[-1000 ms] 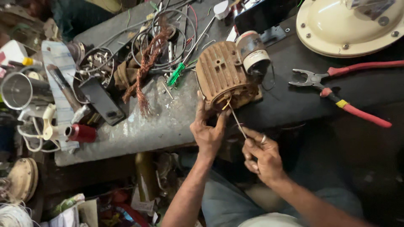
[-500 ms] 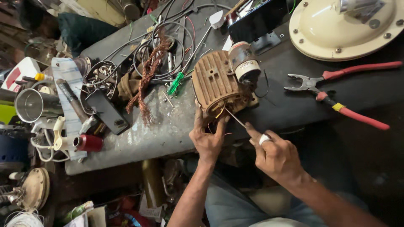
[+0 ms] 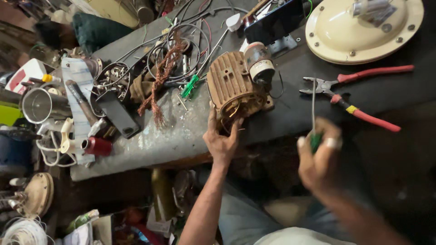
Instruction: The person removes copper windings from a motor stator using pliers and a screwdriver. They repeatedly pull, twist, and cut the wires to extract them from the stator slots.
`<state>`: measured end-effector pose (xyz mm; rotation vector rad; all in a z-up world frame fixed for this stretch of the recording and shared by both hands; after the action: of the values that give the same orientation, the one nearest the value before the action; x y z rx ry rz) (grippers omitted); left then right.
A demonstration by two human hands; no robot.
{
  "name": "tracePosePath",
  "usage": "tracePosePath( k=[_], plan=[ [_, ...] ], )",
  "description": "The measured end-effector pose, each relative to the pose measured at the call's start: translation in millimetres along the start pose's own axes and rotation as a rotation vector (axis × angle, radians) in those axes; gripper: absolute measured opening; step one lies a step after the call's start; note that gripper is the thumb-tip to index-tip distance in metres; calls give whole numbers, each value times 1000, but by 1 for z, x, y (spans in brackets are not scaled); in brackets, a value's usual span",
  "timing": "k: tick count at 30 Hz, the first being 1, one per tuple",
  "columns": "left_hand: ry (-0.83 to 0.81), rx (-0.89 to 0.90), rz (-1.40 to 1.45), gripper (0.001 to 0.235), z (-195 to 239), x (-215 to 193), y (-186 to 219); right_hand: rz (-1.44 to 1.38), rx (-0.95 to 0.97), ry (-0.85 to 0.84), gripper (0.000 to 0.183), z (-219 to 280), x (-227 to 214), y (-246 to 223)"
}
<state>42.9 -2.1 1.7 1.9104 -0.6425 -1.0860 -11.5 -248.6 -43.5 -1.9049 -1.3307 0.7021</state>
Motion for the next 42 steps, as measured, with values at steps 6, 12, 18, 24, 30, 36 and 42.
tracePosePath(
  k=[6,12,18,24,30,36,42],
  plan=[
    [-59,38,129,83,3,-1,-1,400,-179,-449,35,-135,23,10],
    [-140,10,28,101,-7,-20,9,928,-232,-618,51,-127,-31,39],
    [-260,-72,69,103,-25,-12,12,1069,-357,-794,71,-112,-73,66],
    [-295,13,168,96,-19,-21,0,920,-353,-764,60,-72,-78,40],
    [-215,-1,167,95,-15,-15,-6,290,384,-719,45,-4,-52,25],
    [-194,56,185,92,-13,-23,-4,-541,639,-634,33,23,44,4],
    [-220,54,256,93,-14,-25,-3,-261,787,-668,35,7,58,-2]
  ],
)
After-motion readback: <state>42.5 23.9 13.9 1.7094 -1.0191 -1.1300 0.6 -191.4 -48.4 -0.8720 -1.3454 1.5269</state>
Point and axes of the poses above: each hand's wrist, its own z-axis away from the middle knuckle, its own x-axis out of the palm, y = z × x, the point moved 5 cm from there along -z, towards the middle knuckle, and after that the axes turned 15 degrees about -x, right-handed, at the moved point
